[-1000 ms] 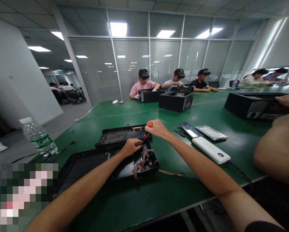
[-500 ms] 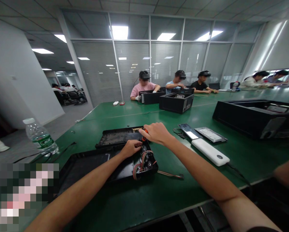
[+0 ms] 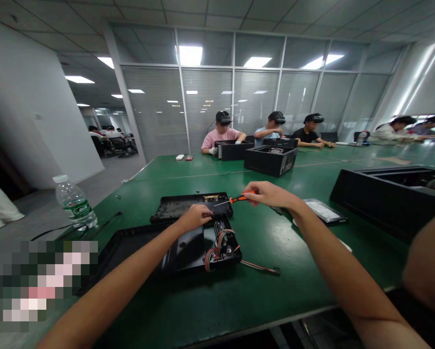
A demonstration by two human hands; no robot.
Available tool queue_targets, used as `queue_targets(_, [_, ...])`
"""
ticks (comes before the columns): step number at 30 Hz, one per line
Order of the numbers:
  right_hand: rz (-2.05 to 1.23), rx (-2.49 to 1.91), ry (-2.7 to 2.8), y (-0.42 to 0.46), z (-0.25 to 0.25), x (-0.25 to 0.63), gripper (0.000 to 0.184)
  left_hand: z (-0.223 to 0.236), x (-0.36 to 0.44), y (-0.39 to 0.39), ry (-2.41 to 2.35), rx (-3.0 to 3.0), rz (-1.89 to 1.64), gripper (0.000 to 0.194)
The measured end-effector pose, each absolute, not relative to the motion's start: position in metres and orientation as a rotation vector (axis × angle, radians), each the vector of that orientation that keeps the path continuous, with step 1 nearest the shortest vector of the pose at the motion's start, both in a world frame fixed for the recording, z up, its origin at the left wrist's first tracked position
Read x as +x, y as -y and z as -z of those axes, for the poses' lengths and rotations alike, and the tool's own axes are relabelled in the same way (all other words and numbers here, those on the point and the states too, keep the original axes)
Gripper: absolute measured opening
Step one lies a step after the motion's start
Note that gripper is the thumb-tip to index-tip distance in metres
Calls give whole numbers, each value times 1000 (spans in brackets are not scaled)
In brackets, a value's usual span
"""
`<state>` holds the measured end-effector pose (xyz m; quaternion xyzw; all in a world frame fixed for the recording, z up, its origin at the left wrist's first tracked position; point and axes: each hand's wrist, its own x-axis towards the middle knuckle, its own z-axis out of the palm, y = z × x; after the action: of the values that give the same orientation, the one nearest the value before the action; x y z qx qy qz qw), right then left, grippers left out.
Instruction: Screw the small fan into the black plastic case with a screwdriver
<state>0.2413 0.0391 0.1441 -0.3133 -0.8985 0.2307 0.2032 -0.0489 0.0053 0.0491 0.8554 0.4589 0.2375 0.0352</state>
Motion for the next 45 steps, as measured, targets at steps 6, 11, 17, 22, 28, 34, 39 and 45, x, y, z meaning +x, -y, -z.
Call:
queue_targets(6, [-1315, -627, 2386, -17, -81, 234, 27, -51, -105, 26, -1396, 2718, -48, 17])
queue_targets(11, [-496, -443, 2537, 35, -35, 190, 13, -55, -129, 23, -1533, 2826, -266, 38])
queue_targets(17, [100, -439, 2732, 85, -18, 187, 34, -51, -136, -25, -1661, 2425, -138, 39])
queue_targets(22, [239, -360, 2795, 86, -11, 219, 37, -32, -131, -43, -1639, 2517, -55, 36])
queue_targets(28, [189, -353, 2759, 60, -6, 224, 34, -57, -127, -39, -1595, 2892, -45, 18])
queue_targets(34, [193, -354, 2737, -12, -12, 184, 34, -125, -127, 11, -1570, 2994, -99, 19])
queue_targets(39, [367, -404, 2590, -54, -18, 163, 27, -143, -119, 100, -1578, 2952, -124, 23])
queue_targets(45, [307, -225, 2548, -44, -14, 236, 29, -103, -109, 169, -1547, 2779, -127, 19])
